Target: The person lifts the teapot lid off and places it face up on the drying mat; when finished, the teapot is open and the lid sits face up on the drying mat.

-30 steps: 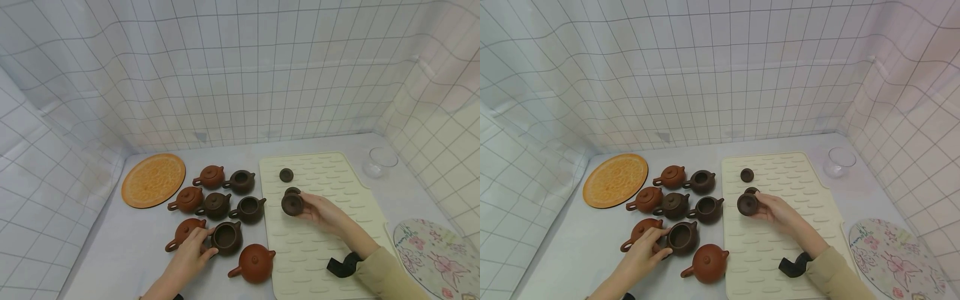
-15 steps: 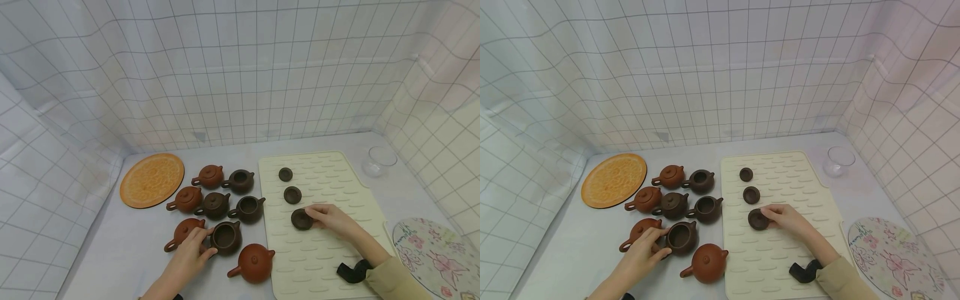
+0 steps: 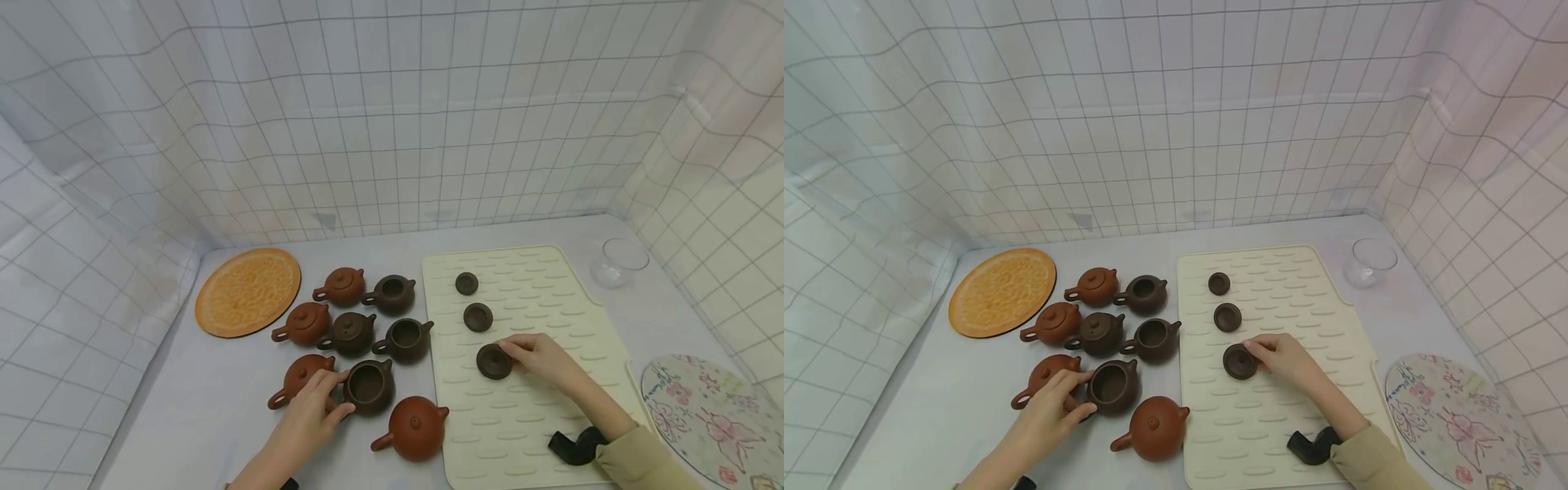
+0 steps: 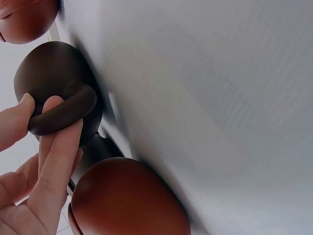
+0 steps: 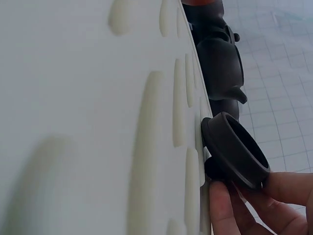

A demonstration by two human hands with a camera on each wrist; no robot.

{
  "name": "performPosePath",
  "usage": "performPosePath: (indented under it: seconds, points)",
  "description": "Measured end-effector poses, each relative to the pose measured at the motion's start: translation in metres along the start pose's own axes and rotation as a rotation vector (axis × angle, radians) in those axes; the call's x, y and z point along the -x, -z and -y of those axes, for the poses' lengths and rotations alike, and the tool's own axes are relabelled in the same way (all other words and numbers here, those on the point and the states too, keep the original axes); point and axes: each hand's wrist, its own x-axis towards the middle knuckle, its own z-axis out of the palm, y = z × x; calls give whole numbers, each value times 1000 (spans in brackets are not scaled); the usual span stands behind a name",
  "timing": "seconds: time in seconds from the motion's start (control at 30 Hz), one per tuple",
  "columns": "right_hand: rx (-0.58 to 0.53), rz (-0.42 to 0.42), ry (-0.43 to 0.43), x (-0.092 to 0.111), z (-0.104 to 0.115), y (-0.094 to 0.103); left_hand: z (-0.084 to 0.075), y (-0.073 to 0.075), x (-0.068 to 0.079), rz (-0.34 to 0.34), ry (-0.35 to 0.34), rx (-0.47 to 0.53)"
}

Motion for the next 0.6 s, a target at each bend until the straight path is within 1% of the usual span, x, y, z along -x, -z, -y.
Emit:
performPosePath:
  seconds: [0.13,0.27,0.43,0.5,0.6]
  points:
    - [-12,-2,-2,0,0,-1,0,0,0,3,-4,2]
    - [-2,-1,19,-1,2,-1,0,1,0,-13,-5,6]
    - [86,-22,67,-2,7,-1,-2,6,2,-40,-33,-9]
    - [139,-42,88,-2,11,-1,-5,11,3,-48,-40,-13]
    - [218,-84,128,-3,22,1,-8,23,1,-66,-53,-22]
